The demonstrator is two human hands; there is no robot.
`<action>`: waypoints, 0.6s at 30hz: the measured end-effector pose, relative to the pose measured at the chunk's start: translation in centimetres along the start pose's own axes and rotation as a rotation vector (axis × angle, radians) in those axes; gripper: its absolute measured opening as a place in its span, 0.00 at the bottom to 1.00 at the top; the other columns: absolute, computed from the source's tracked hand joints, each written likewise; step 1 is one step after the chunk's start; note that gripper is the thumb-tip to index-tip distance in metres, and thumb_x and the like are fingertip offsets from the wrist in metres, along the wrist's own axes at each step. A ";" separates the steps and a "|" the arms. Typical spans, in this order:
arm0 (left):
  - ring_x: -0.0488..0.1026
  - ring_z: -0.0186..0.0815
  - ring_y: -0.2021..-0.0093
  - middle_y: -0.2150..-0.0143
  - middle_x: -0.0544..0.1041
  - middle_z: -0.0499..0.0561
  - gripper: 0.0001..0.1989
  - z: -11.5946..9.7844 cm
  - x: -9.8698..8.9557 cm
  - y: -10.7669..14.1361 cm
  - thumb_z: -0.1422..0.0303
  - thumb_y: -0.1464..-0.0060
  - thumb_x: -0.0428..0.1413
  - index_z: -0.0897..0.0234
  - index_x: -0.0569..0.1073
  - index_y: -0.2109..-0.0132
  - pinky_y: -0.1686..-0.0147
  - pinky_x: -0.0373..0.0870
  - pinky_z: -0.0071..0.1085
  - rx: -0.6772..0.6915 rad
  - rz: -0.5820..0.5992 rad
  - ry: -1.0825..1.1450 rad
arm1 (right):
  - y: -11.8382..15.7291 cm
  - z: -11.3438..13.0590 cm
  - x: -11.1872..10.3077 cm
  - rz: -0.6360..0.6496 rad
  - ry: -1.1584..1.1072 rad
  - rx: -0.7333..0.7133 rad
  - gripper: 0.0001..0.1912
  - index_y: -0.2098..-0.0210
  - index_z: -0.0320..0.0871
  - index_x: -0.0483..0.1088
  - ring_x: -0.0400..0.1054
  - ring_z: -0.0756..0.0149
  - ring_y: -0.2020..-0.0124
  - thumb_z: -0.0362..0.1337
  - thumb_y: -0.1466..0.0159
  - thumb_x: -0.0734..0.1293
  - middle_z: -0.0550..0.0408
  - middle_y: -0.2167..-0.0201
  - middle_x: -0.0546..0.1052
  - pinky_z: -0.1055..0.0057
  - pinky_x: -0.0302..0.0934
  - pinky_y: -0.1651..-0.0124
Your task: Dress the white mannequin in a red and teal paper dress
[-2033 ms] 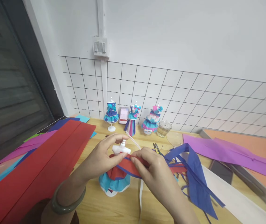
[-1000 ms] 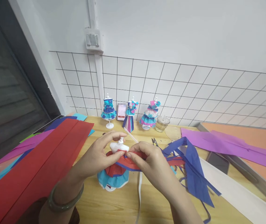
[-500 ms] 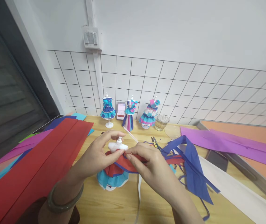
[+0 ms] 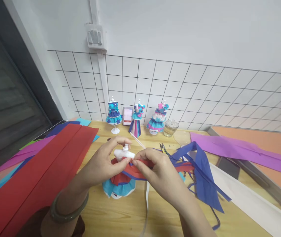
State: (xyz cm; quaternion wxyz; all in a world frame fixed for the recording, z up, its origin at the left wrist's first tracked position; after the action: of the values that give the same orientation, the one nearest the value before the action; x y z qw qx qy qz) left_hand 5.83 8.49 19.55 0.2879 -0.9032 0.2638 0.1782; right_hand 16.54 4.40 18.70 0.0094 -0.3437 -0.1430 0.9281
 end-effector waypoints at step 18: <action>0.68 0.32 0.58 0.57 0.69 0.47 0.15 0.1 0.1 -0.1 0.72 0.47 0.53 0.55 0.65 0.51 0.65 0.67 0.25 -0.016 0.049 0.053 | 0.3 0.5 -0.5 0.019 0.053 -0.047 0.08 0.66 0.47 0.73 0.70 0.67 0.66 0.37 0.36 0.62 0.56 0.68 0.78 0.71 0.62 0.64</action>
State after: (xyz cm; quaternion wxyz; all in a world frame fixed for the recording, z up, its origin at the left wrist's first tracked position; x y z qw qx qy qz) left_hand 5.94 8.56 19.41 0.2692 -0.9031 0.2920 0.1635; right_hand 16.65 3.93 19.28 -0.0038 -0.3698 -0.1612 0.9150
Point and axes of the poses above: each hand's wrist, its own y-axis away from the middle knuckle, its own x-axis out of the palm, z = x × y, the point moved 10 cm from there along -y, towards the middle knuckle
